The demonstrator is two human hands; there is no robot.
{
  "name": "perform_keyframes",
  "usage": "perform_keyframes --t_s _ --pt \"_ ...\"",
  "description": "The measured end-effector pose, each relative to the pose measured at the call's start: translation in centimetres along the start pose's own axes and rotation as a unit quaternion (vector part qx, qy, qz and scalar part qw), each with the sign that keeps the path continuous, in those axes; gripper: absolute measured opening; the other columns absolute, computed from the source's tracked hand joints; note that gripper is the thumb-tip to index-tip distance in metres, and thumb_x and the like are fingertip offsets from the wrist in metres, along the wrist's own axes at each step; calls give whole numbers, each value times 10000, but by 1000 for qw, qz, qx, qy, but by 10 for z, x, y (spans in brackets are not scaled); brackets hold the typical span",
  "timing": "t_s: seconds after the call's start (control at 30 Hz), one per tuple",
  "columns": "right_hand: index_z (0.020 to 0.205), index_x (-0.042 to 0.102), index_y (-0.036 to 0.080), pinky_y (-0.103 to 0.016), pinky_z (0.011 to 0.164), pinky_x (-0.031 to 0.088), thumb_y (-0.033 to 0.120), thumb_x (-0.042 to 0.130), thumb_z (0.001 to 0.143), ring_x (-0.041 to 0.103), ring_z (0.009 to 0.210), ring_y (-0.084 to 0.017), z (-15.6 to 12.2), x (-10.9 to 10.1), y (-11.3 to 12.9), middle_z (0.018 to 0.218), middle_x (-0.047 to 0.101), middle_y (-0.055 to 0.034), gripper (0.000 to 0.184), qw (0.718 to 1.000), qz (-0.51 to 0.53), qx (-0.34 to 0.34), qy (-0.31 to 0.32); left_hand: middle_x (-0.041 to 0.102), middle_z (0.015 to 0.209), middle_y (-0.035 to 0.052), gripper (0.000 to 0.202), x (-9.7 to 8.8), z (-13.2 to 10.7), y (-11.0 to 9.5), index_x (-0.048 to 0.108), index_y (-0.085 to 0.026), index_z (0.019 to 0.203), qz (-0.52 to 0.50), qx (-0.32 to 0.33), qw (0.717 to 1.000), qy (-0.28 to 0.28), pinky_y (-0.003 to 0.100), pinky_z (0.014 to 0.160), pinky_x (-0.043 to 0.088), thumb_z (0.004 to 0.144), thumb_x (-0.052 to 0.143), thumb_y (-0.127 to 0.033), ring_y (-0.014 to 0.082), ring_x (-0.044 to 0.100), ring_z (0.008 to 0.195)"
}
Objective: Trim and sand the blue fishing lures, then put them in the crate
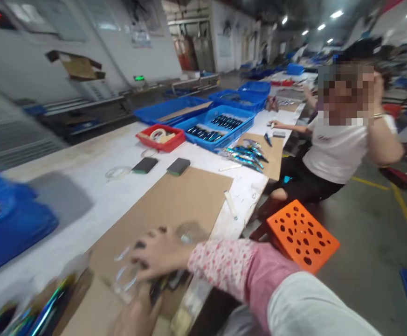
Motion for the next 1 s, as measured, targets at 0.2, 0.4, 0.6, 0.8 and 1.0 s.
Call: perform_keyframes --t_s 0.2,0.4,0.6,0.8,1.0 --pt "1035 610 247 -425 888 387 373 639 802 408 1120 -260 -21 0 -41 1214 493 -65 266 997 47 67 2 701 997 128 318 -1 -2 -5 513 -148 1176 -35 -5 999 -17 342 705 500 899 395 -248 267 688 878" --pt "1013 614 255 -441 920 339 381 624 799 363 1161 -265 -17 -1 -23 1253 465 -63 248 998 43 36 -14 682 1018 144 346 2 -2 -7 483 -140 1211 -42 -5 999 -29 369 718 506 888 420 -248 280 682 890" --pt "993 614 246 -423 888 346 353 621 792 390 1125 -263 -19 -3 -28 1218 494 -70 228 998 30 61 6 683 996 130 317 3 -2 -7 491 -159 1177 -41 -2 999 -25 358 705 504 878 439 -249 273 684 868" --pt "1016 609 252 -425 907 339 366 622 793 344 1181 -262 -18 1 -19 1269 460 -63 251 998 41 48 -26 689 939 127 285 1 -4 -7 507 -161 1141 -34 -16 999 -22 338 695 496 881 445 -260 265 687 860" --pt "980 619 243 -451 906 334 351 620 784 374 1134 -269 -19 1 -26 1203 498 -66 224 995 40 86 -13 681 982 133 289 4 -2 -8 508 -157 1144 -32 -4 999 -39 336 678 495 876 452 -249 264 684 856"
Point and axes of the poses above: each hand's wrist, its own z-axis towards the middle knuckle, its own x-axis out of the palm, y = z × x, the point moved 4 cm from there along z, towards the middle knuckle
